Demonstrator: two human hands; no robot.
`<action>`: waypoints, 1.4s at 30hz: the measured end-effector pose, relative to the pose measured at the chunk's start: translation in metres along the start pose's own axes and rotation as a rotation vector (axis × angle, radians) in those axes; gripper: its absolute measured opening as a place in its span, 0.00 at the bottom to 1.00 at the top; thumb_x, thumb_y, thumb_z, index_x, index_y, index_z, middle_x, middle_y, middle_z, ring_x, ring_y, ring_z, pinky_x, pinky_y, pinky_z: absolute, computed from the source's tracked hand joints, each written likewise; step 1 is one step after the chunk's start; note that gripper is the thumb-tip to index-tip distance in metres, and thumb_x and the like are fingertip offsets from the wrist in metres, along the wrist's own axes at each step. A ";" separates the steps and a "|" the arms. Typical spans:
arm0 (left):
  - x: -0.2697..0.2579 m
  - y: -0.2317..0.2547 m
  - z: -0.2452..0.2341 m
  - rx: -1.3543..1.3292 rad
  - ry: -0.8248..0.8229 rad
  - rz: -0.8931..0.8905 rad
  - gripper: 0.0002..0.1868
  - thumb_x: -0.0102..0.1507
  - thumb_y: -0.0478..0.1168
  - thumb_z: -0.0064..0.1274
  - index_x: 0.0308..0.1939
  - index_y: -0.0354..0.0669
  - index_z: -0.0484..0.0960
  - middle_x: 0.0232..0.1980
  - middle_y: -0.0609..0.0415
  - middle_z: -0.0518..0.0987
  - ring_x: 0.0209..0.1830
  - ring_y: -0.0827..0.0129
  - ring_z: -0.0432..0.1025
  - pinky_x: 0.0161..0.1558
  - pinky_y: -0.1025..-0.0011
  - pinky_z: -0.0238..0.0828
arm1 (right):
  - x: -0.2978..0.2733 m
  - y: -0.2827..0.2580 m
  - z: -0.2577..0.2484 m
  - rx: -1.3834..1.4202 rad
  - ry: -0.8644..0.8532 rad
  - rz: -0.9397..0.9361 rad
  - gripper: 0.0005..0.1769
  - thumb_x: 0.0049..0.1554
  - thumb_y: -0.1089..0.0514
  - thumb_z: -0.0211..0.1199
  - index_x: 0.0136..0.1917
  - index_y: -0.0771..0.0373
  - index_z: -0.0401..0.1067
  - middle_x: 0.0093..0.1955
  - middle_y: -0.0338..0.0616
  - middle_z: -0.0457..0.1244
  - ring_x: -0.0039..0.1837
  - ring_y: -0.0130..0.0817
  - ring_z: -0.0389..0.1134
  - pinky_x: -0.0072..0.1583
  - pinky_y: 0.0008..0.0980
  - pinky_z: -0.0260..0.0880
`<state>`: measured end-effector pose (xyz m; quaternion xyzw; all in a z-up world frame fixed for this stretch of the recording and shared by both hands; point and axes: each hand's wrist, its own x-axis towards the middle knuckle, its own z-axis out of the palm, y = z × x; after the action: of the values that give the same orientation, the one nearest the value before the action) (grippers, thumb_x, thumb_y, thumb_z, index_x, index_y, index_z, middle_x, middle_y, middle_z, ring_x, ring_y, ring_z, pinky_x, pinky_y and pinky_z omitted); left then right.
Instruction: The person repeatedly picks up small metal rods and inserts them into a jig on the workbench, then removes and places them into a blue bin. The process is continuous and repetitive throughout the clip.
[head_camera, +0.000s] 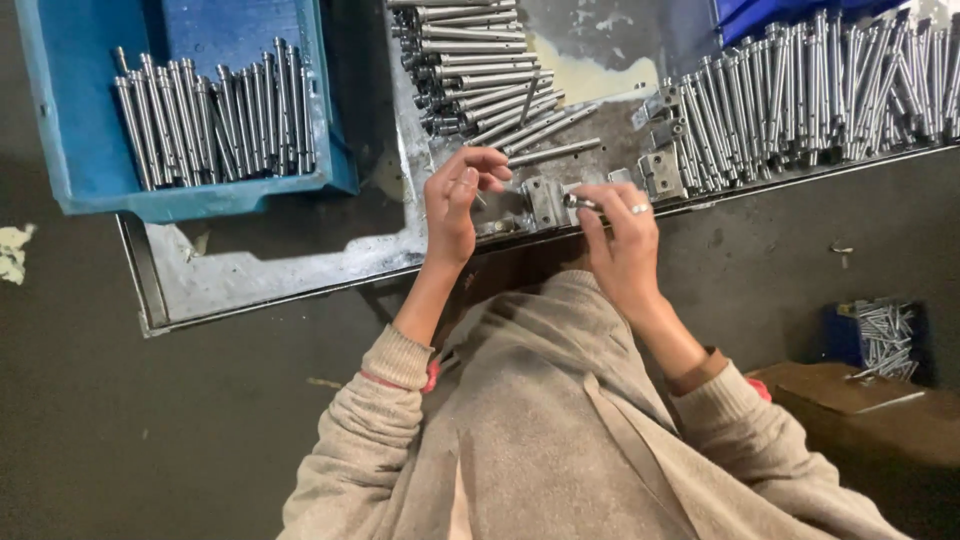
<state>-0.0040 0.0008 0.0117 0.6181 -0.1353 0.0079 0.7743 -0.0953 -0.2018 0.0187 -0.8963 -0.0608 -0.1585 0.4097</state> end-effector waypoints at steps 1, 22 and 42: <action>0.002 -0.001 0.000 0.009 -0.008 0.000 0.27 0.68 0.62 0.40 0.45 0.44 0.84 0.35 0.47 0.83 0.34 0.64 0.76 0.40 0.71 0.71 | 0.006 0.018 0.001 -0.126 0.008 -0.098 0.12 0.61 0.63 0.63 0.58 0.56 0.76 0.52 0.47 0.65 0.52 0.50 0.66 0.54 0.44 0.66; -0.001 0.000 -0.002 -0.022 -0.039 -0.057 0.41 0.68 0.73 0.27 0.44 0.45 0.84 0.37 0.52 0.83 0.34 0.69 0.77 0.41 0.73 0.73 | 0.048 0.114 -0.052 -0.280 0.160 0.152 0.25 0.68 0.51 0.42 0.74 0.64 0.54 0.73 0.53 0.47 0.74 0.50 0.47 0.73 0.47 0.43; -0.001 0.002 0.003 0.174 -0.153 -0.017 0.49 0.65 0.82 0.16 0.63 0.55 0.78 0.55 0.52 0.79 0.55 0.61 0.69 0.61 0.60 0.61 | -0.031 -0.073 0.084 1.028 -0.222 0.958 0.19 0.71 0.48 0.39 0.46 0.62 0.63 0.26 0.31 0.48 0.21 0.20 0.47 0.19 0.22 0.47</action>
<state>-0.0059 -0.0010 0.0138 0.6831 -0.1875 -0.0341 0.7050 -0.1223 -0.0899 0.0096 -0.5288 0.2314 0.1801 0.7965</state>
